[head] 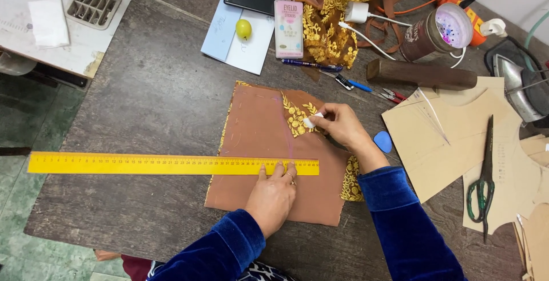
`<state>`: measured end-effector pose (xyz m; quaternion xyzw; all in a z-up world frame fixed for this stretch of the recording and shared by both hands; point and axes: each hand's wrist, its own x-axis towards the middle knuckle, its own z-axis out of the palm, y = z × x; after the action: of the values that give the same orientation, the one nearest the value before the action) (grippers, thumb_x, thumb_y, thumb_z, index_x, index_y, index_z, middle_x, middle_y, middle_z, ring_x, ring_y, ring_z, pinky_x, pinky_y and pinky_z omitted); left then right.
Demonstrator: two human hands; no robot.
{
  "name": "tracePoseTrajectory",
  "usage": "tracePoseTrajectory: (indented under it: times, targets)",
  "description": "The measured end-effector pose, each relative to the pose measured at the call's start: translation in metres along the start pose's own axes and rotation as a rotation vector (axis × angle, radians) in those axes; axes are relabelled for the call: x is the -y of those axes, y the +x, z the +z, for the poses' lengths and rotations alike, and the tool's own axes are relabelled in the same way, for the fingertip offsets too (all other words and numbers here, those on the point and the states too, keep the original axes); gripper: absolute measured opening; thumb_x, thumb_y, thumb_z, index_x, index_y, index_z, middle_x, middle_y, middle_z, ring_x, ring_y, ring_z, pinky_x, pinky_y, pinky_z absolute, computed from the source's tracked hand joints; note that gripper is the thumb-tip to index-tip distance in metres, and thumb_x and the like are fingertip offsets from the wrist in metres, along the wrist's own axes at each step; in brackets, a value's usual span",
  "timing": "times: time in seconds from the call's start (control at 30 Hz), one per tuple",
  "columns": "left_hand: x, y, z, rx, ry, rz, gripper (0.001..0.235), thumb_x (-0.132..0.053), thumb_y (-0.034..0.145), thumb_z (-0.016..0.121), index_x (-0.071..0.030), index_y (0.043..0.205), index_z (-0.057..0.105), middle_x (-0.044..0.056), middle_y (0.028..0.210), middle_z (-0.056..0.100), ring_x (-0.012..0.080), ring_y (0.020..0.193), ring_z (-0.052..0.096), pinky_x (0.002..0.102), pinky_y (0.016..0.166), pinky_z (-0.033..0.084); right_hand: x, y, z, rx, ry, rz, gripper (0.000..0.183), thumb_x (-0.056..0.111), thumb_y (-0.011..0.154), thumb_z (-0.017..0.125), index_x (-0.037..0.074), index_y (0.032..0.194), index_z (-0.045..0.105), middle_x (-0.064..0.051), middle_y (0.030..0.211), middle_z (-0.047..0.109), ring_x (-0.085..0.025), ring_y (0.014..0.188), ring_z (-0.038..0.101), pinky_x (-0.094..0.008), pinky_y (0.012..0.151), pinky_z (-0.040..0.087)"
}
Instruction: Measuring, marking with chalk, and cutting fabric pieces for garment assembly using tailor scissors and a ruler.
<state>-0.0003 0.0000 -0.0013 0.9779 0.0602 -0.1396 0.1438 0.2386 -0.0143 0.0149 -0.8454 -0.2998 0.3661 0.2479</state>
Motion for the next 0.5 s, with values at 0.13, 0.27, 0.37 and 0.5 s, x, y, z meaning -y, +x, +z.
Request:
tracePoseTrajectory:
  times: [0.13, 0.27, 0.37, 0.5]
  targets:
    - [-0.001, 0.001, 0.004, -0.034, 0.030, -0.006, 0.042, -0.014, 0.087, 0.053, -0.005, 0.128, 0.056, 0.018, 0.147, 0.036, 0.0372, 0.125, 0.040, 0.063, 0.093, 0.043, 0.019, -0.014, -0.002, 0.017, -0.045, 0.039, 0.022, 0.026, 0.087, 0.073, 0.014, 0.073, 0.063, 0.003, 0.064, 0.057, -0.008, 0.061, 0.045, -0.027, 0.057, 0.033]
    - [-0.001, 0.001, 0.005, -0.037, -0.002, -0.012, 0.042, -0.013, 0.087, 0.052, -0.005, 0.128, 0.056, 0.018, 0.146, 0.036, 0.0380, 0.126, 0.039, 0.063, 0.094, 0.042, 0.041, -0.034, -0.007, 0.268, 0.006, -0.094, 0.012, 0.022, 0.085, 0.071, 0.011, 0.081, 0.070, -0.001, 0.080, 0.070, -0.008, 0.072, 0.060, -0.024, 0.065, 0.045]
    - [-0.001, 0.001, 0.006, -0.056, -0.006, -0.015, 0.042, -0.012, 0.087, 0.051, -0.005, 0.128, 0.056, 0.018, 0.145, 0.038, 0.0375, 0.125, 0.040, 0.063, 0.094, 0.043, 0.014, -0.021, -0.009, 0.266, 0.115, -0.130, 0.012, 0.021, 0.085, 0.072, 0.010, 0.083, 0.069, -0.001, 0.080, 0.071, -0.008, 0.072, 0.060, -0.023, 0.064, 0.044]
    - [-0.002, 0.002, 0.005, -0.029, 0.003, -0.017, 0.042, -0.011, 0.088, 0.050, -0.005, 0.129, 0.055, 0.018, 0.145, 0.037, 0.0369, 0.124, 0.040, 0.063, 0.094, 0.043, 0.004, -0.015, -0.005, 0.032, 0.124, 0.032, 0.012, 0.016, 0.096, 0.057, 0.007, 0.093, 0.065, -0.007, 0.082, 0.073, -0.012, 0.073, 0.068, -0.025, 0.069, 0.055]
